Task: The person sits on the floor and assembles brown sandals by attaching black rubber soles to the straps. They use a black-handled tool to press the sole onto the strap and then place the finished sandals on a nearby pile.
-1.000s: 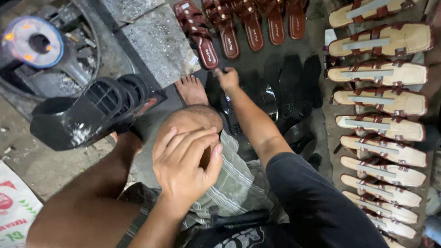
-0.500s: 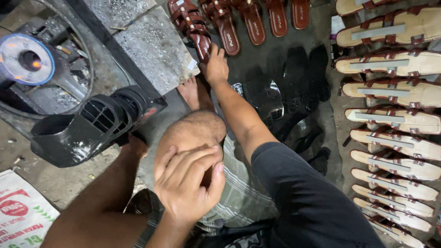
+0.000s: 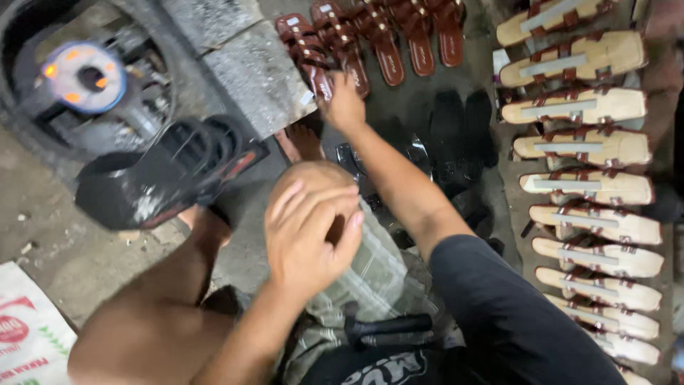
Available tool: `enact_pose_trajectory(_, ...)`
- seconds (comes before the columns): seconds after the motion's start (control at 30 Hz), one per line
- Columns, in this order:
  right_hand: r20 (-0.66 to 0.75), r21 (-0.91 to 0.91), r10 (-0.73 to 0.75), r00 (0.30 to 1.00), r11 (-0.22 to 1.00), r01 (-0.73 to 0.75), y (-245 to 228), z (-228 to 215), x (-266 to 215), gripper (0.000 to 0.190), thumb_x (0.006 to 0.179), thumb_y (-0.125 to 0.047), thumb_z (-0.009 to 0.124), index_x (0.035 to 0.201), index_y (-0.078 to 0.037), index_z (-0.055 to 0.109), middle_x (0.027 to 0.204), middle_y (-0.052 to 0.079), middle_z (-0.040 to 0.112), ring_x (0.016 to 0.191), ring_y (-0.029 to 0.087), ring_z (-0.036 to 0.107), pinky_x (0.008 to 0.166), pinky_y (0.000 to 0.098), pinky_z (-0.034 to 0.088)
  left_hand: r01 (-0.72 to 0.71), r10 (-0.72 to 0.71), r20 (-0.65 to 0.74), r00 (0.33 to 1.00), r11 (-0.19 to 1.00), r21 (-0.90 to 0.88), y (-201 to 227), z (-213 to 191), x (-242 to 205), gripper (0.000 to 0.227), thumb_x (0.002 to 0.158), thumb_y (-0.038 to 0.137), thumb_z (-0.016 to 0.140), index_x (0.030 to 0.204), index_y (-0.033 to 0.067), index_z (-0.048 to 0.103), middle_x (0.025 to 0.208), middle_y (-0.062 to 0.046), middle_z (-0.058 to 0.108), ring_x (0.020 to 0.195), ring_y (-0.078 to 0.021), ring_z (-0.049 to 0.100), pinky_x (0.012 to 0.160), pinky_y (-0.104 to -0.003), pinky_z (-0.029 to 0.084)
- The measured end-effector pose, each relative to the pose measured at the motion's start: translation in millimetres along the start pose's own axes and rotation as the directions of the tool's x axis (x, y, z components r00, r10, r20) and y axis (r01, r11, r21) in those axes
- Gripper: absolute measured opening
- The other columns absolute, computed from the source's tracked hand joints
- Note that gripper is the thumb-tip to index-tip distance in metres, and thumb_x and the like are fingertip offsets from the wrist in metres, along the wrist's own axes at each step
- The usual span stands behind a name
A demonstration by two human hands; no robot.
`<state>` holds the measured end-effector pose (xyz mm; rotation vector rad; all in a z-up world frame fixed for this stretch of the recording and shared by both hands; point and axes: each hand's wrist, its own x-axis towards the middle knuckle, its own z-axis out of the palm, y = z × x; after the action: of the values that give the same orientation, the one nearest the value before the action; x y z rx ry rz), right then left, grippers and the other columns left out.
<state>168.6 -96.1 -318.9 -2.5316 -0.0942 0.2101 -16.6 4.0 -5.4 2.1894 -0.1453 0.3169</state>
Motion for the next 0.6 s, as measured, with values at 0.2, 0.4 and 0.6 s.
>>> enact_pose_trajectory(0.2, -0.065, 0.551, -0.428, 0.901, 0.738, 0.391, -113, -140, -7, 0.028, 0.095, -0.017, 0.077, 0.118, -0.007, 0.067, 0.103, 0.008, 0.072, 0.081, 0.018, 0.074, 0.073, 0.0338, 0.060, 0.058, -0.069, 0.094, 0.993, 0.992, 0.116, -56, -93, 0, 0.034, 0.088, 0.009, 0.077, 0.120, 0.0050, 0.066, 0.127, -0.015, 0.066, 0.116, -0.0346, 0.066, 0.101, -0.041, 0.053)
enact_pose_trajectory(0.4, 0.149, 0.142, -0.863, 0.482, 0.501, 0.854, -253, -189, -59, 0.036, 0.082, -0.027, 0.089, 0.108, -0.006, 0.075, 0.107, 0.012, 0.069, 0.096, 0.031, 0.069, 0.082, 0.0449, 0.056, 0.273, -0.303, -0.003, 0.953, 0.856, 0.439, -133, -161, -10, 0.085, 0.057, 0.019, 0.096, 0.132, 0.0029, 0.061, 0.134, -0.018, 0.057, 0.125, -0.0429, 0.050, 0.102, -0.049, 0.045)
enact_pose_trajectory(0.6, 0.360, -0.289, -0.801, 0.478, 0.391, 0.874, -295, -151, -93, 0.052, 0.057, -0.024, 0.091, 0.101, -0.006, 0.072, 0.115, 0.013, 0.060, 0.115, 0.034, 0.056, 0.090, 0.0473, 0.049, 0.393, -0.485, 0.015, 0.874, 0.727, 0.563, -148, -153, -11, 0.081, 0.049, 0.025, 0.099, 0.122, 0.0084, 0.067, 0.129, -0.011, 0.059, 0.122, -0.0368, 0.053, 0.100, -0.049, 0.048)
